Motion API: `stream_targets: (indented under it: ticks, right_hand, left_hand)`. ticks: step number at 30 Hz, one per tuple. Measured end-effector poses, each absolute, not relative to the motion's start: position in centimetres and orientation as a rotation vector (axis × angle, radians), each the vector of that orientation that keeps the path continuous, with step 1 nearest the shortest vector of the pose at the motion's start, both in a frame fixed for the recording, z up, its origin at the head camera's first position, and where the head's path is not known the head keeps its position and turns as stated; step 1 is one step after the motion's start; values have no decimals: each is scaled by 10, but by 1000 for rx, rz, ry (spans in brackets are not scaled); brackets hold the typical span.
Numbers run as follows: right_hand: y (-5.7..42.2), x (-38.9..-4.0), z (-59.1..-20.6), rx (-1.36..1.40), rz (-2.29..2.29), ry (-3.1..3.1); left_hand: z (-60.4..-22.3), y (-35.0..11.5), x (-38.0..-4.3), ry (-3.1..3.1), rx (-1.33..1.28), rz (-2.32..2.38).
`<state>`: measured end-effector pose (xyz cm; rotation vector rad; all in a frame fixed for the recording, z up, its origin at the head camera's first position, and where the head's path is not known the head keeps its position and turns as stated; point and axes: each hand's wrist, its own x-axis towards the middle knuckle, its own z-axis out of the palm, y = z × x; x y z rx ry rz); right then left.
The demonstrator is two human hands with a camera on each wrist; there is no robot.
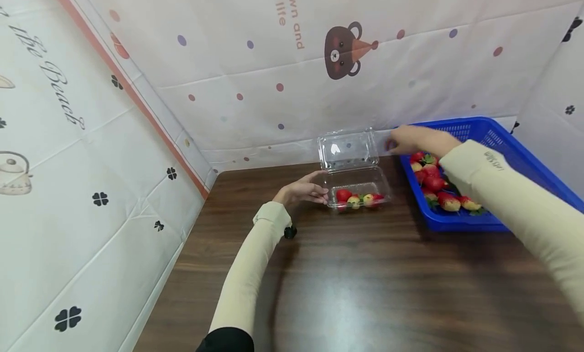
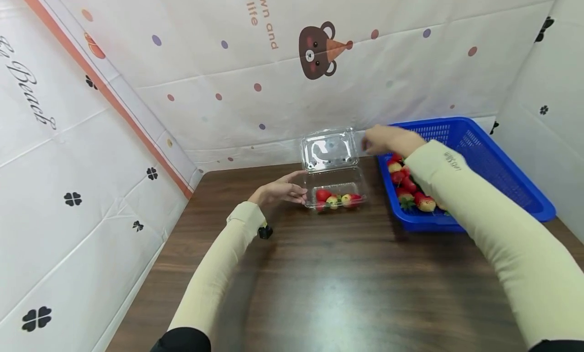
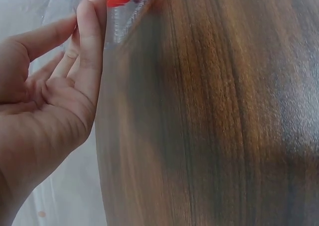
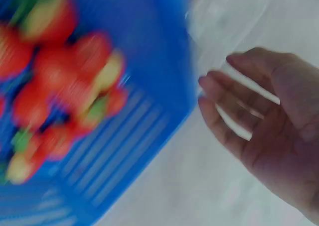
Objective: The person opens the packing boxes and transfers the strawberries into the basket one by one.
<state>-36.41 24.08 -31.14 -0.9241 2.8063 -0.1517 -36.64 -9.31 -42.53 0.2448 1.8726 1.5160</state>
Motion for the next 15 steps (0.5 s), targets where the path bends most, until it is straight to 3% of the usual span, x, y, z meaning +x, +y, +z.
stream_targets:
  ticks: [5,10,15]
  right_hand:
    - [173,-352,-331,-1128,-230,2568]
    - [122,-342,-355,-1001,-90,2446]
    - [101,-345,-376,-883,19,2411]
  left_hand:
    - [-427,-93,-366,1867,248,1509]
    - [-427,-93,-368,1881,248,1495]
    - [-428,-93,-368,1879,246,1508]
